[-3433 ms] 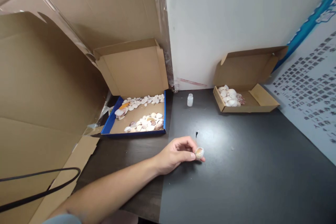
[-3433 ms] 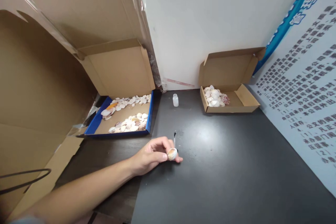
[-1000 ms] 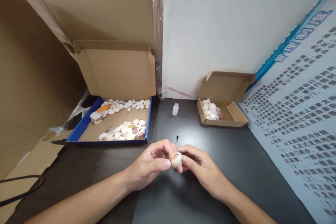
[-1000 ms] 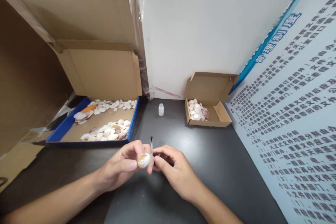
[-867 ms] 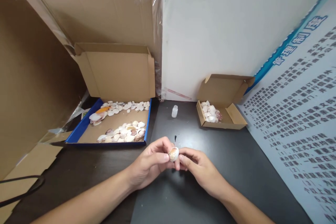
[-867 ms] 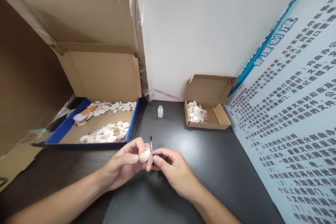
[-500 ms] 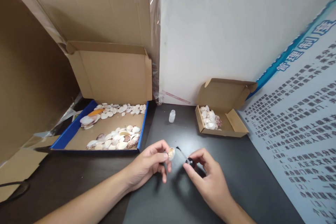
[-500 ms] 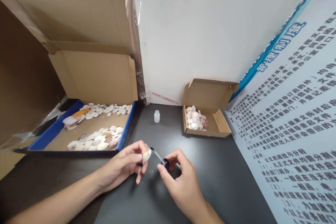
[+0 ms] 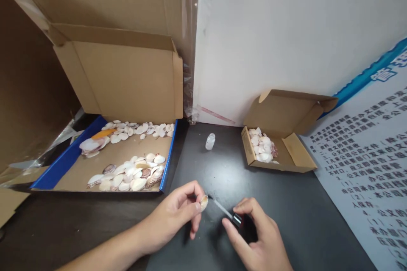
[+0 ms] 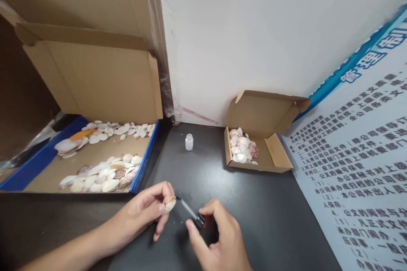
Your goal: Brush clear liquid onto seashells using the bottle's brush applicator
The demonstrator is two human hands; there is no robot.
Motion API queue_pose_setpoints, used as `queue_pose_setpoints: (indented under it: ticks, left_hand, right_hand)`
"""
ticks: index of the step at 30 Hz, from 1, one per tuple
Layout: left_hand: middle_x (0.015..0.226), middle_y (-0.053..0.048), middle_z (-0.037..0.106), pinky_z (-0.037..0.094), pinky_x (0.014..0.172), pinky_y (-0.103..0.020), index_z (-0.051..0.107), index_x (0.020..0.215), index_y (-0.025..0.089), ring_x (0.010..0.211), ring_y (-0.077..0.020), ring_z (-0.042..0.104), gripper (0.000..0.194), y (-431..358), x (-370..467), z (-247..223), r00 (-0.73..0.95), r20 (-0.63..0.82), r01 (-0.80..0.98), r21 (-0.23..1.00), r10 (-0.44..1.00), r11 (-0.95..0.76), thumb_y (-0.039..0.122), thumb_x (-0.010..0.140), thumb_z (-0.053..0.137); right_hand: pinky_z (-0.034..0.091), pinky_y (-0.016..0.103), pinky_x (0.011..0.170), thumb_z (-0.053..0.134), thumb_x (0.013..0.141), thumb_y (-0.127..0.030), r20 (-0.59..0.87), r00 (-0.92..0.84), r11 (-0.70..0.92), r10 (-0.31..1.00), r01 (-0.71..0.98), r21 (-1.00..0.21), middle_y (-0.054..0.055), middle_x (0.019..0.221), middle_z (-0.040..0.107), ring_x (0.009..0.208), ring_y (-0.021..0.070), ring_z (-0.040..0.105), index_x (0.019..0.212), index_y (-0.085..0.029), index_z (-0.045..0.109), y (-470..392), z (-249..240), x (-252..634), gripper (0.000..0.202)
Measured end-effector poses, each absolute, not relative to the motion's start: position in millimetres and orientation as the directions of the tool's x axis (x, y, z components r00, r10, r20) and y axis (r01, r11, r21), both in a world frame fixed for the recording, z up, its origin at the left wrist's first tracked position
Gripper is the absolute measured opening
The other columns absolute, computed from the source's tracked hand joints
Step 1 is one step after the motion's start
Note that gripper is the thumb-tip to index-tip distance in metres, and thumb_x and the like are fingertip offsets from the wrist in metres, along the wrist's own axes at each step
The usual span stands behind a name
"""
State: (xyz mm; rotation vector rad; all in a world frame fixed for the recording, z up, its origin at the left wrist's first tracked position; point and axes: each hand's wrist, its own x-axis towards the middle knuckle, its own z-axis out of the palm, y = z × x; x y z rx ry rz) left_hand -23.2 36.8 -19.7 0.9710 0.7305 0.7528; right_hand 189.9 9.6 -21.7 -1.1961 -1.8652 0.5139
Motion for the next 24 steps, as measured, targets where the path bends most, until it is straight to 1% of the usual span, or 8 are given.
queue_pose_setpoints:
  ticks: [2, 3, 6, 10, 12, 15, 19, 24]
  left_hand:
    - [0.062, 0.005, 0.051, 0.043, 0.05, -0.021, 0.047, 0.081, 0.02, 0.051, -0.0091, 0.049, 0.032, 37, -24, -20, 0.543, -0.201, -0.202, 0.911, 0.815, 0.359, 0.048, 0.087, 0.061]
    - [0.062, 0.005, 0.05, 0.043, 0.05, -0.02, 0.047, 0.082, 0.02, 0.051, -0.0088, 0.048, 0.032, 37, -25, -20, 0.55, -0.201, -0.194, 0.913, 0.811, 0.358, 0.047, 0.088, 0.061]
    - [0.062, 0.006, 0.049, 0.041, 0.049, -0.02, 0.046, 0.081, 0.02, 0.049, -0.0079, 0.046, 0.031, 38, -25, -21, 0.559, -0.19, -0.187, 0.919, 0.807, 0.346, 0.046, 0.088, 0.061]
    - [0.061, 0.006, 0.048, 0.041, 0.051, -0.021, 0.045, 0.081, 0.02, 0.049, -0.0077, 0.045, 0.03, 38, -24, -18, 0.559, -0.189, -0.167, 0.928, 0.807, 0.334, 0.045, 0.088, 0.061]
    - [0.062, 0.006, 0.048, 0.042, 0.051, -0.021, 0.045, 0.081, 0.02, 0.049, -0.0076, 0.045, 0.029, 38, -24, -16, 0.557, -0.193, -0.152, 0.933, 0.808, 0.327, 0.044, 0.088, 0.06]
    - [0.061, 0.007, 0.048, 0.042, 0.051, -0.021, 0.045, 0.081, 0.02, 0.049, -0.0076, 0.045, 0.029, 37, -24, -14, 0.557, -0.195, -0.129, 0.94, 0.807, 0.316, 0.043, 0.088, 0.06]
    - [0.061, 0.007, 0.048, 0.043, 0.052, -0.021, 0.044, 0.081, 0.02, 0.049, -0.0075, 0.046, 0.027, 36, -25, -15, 0.564, -0.189, -0.124, 0.943, 0.804, 0.308, 0.041, 0.089, 0.059]
    - [0.062, 0.006, 0.05, 0.044, 0.05, -0.021, 0.045, 0.082, 0.02, 0.049, -0.0087, 0.05, 0.023, 37, -25, -20, 0.567, -0.182, -0.155, 0.934, 0.803, 0.321, 0.036, 0.088, 0.061]
  right_hand:
    - [0.047, 0.019, 0.048, 0.065, 0.085, -0.022, 0.407, -0.149, 0.416, 0.901, 0.562, -0.715, -0.005, 0.065, 0.054, 0.049, 0.0109, 0.053, 0.086, -0.024, 0.047, 10, -23, 190, 0.018]
    - [0.047, 0.02, 0.048, 0.064, 0.086, -0.022, 0.41, -0.144, 0.418, 0.9, 0.548, -0.725, -0.005, 0.065, 0.054, 0.05, 0.0111, 0.054, 0.086, -0.024, 0.047, 9, -23, 190, 0.017]
    - [0.048, 0.02, 0.049, 0.063, 0.085, -0.022, 0.448, -0.179, 0.474, 0.876, 0.49, -0.732, -0.005, 0.066, 0.055, 0.051, 0.0111, 0.054, 0.088, -0.024, 0.047, 7, -21, 188, 0.016]
    - [0.044, 0.019, 0.046, 0.064, 0.085, -0.021, 0.441, -0.159, 0.448, 0.884, 0.56, -0.697, -0.006, 0.062, 0.052, 0.047, 0.01, 0.05, 0.085, -0.024, 0.047, 5, -19, 186, 0.018]
    - [0.045, 0.019, 0.047, 0.064, 0.086, -0.021, 0.449, -0.161, 0.458, 0.879, 0.546, -0.702, -0.006, 0.063, 0.052, 0.049, 0.0103, 0.051, 0.086, -0.024, 0.047, 4, -18, 186, 0.017]
    - [0.047, 0.02, 0.052, 0.063, 0.086, -0.02, 0.474, -0.203, 0.507, 0.857, 0.496, -0.704, -0.004, 0.067, 0.055, 0.053, 0.011, 0.054, 0.09, -0.023, 0.047, 2, -17, 185, 0.017]
    - [0.045, 0.019, 0.049, 0.063, 0.086, -0.019, 0.46, -0.189, 0.482, 0.868, 0.547, -0.684, -0.005, 0.064, 0.052, 0.049, 0.0101, 0.052, 0.085, -0.023, 0.047, 0, -15, 184, 0.017]
    - [0.048, 0.019, 0.052, 0.063, 0.086, -0.02, 0.514, -0.215, 0.549, 0.831, 0.475, -0.688, -0.004, 0.068, 0.056, 0.053, 0.0105, 0.056, 0.09, -0.023, 0.049, -1, -13, 184, 0.015]
